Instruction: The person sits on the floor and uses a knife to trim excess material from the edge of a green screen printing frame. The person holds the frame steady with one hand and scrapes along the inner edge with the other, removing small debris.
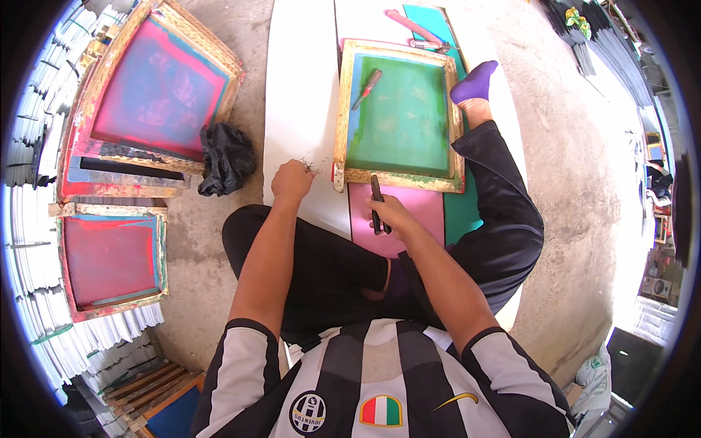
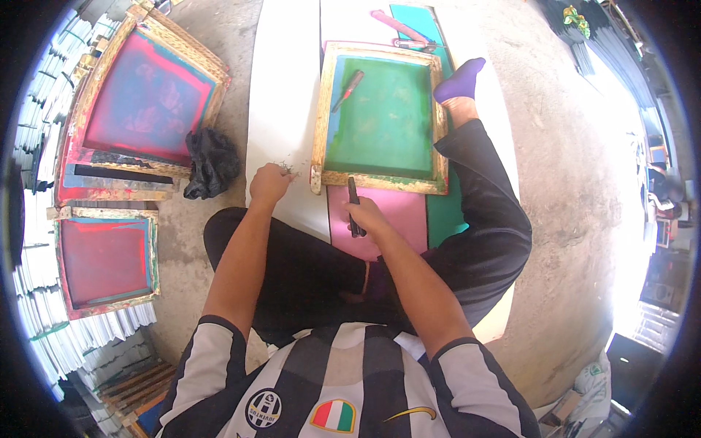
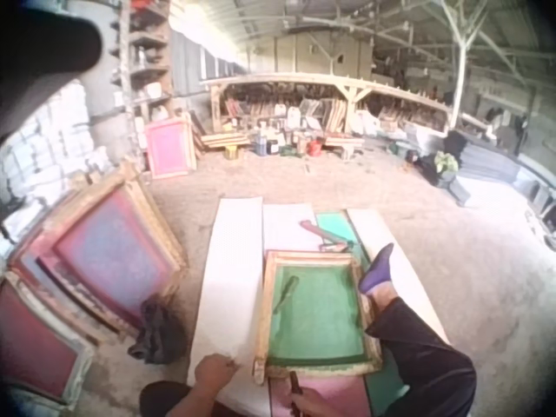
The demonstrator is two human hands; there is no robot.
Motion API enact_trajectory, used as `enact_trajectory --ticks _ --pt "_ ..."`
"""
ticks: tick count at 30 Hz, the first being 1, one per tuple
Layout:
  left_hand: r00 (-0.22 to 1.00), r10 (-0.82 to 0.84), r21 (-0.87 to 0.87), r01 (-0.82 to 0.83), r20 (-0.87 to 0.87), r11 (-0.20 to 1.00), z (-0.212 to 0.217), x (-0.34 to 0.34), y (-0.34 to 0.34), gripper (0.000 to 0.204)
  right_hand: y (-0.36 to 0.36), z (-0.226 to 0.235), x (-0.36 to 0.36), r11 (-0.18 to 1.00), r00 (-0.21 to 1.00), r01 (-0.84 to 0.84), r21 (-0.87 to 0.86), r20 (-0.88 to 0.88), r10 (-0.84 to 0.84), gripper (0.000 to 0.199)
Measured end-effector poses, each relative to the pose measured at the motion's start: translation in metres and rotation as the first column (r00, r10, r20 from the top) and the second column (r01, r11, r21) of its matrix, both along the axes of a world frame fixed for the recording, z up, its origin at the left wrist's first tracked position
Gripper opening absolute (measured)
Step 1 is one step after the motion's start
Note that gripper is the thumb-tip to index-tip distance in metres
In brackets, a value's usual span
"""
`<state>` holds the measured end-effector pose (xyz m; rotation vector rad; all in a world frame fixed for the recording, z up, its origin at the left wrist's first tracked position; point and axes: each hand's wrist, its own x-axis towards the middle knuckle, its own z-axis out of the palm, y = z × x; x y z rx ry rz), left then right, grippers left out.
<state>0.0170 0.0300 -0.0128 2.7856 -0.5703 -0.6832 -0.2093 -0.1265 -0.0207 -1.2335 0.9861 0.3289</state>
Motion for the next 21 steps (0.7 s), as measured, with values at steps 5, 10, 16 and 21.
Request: enact_trajectory --ticks 5,10,16,21 --pt "0.999 0.053 0.018 -0.053 0.012 0.998 -0.009 0.000 -0.001 0.039 -0.003 -0.004 0.005 0.999 0.999 0.046 0.015 -0.024 -0.045 0.034" --pt "0.994 0.021 -0.092 -0.031 -0.106 0.995 0.006 -0.004 -0.013 0.045 -0.003 -0.004 0.010 0.997 0.996 0.075 0.001 -0.046 -0.075 0.033" --pt "0.982 -0.162 -0.326 0.123 -0.095 0.937 -0.006 -0.023 -0.018 0.049 -0.002 0.005 0.018 0.998 0.991 0.024 -0.052 -0.128 -0.031 0.022" --pt "0.983 -0.151 -0.306 0.113 -0.106 0.945 -0.010 -0.024 -0.020 0.047 0.003 -0.018 0.018 0.988 0.987 0.022 -0.152 -0.154 -0.046 0.018"
